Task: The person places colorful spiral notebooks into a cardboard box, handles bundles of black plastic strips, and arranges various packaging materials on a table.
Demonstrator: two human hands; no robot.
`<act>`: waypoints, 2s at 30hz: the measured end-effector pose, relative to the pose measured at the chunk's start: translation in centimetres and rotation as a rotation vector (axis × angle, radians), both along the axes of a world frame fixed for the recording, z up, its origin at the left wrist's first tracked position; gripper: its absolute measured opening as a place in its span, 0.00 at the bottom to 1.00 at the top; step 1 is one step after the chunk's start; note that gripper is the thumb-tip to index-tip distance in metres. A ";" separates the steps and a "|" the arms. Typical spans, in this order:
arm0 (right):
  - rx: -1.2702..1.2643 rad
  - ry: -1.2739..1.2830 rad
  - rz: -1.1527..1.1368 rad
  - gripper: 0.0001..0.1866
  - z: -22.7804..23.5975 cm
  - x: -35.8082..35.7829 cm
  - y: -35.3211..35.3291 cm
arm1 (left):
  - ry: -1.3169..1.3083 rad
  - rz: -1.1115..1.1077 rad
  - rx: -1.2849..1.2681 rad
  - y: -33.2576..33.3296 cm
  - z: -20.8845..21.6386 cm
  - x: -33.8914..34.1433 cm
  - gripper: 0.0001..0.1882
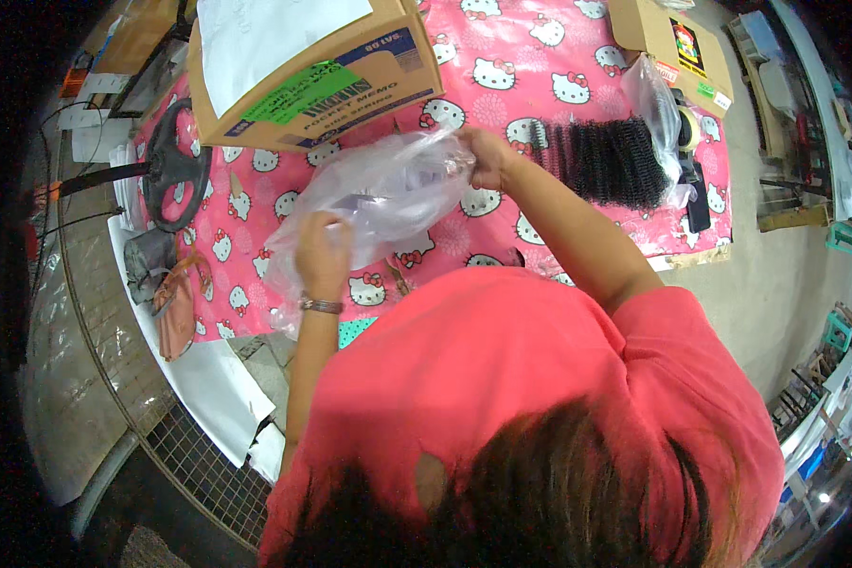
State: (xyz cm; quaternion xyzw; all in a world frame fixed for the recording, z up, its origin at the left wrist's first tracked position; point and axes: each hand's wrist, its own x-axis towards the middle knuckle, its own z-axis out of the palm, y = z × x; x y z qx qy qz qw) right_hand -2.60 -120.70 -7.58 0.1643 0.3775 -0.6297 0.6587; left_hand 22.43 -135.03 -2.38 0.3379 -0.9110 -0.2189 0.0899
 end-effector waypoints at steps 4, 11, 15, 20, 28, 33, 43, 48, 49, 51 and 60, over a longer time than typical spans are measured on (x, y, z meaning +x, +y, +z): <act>0.054 0.553 0.296 0.17 -0.2 -0.8 -0.8 | -0.134 -0.211 0.072 4.0 -0.1 -3.4 0.15; 0.643 1.630 0.403 0.17 -4.7 -4.9 -2.7 | -0.634 -0.266 0.060 3.4 -2.5 -0.6 0.14; -0.348 2.228 0.203 0.24 3.0 1.6 -3.5 | -0.313 -0.288 -0.139 4.0 -4.3 3.9 0.22; -0.682 1.952 1.222 0.28 0.8 8.4 -3.7 | -0.203 -0.363 -0.235 3.8 -4.8 5.3 0.29; -0.263 1.725 1.404 0.35 -2.6 8.9 -4.5 | -0.334 -0.337 -0.145 4.3 -4.0 9.1 0.26; -0.398 2.061 1.361 0.16 -10.7 7.3 -5.3 | -0.138 -0.309 -0.169 4.6 -4.5 8.9 0.22; -0.657 2.323 0.756 0.10 -3.4 12.8 -4.2 | -0.376 -0.231 -0.114 4.3 -4.0 6.4 0.12; 0.010 1.796 1.054 0.11 -2.2 8.6 -7.1 | -0.356 -0.164 -0.128 4.2 -3.2 7.5 0.15; 0.008 1.799 1.056 0.11 -1.2 7.3 -7.4 | -0.353 -0.162 -0.128 4.2 -3.3 7.9 0.15; -0.211 1.897 1.143 0.12 0.2 5.5 -7.5 | -0.261 -0.199 -0.149 4.2 -3.8 8.9 0.19; -0.338 1.739 1.111 0.13 -1.9 13.0 -5.9 | -0.215 -0.285 -0.121 4.1 -4.1 7.1 0.25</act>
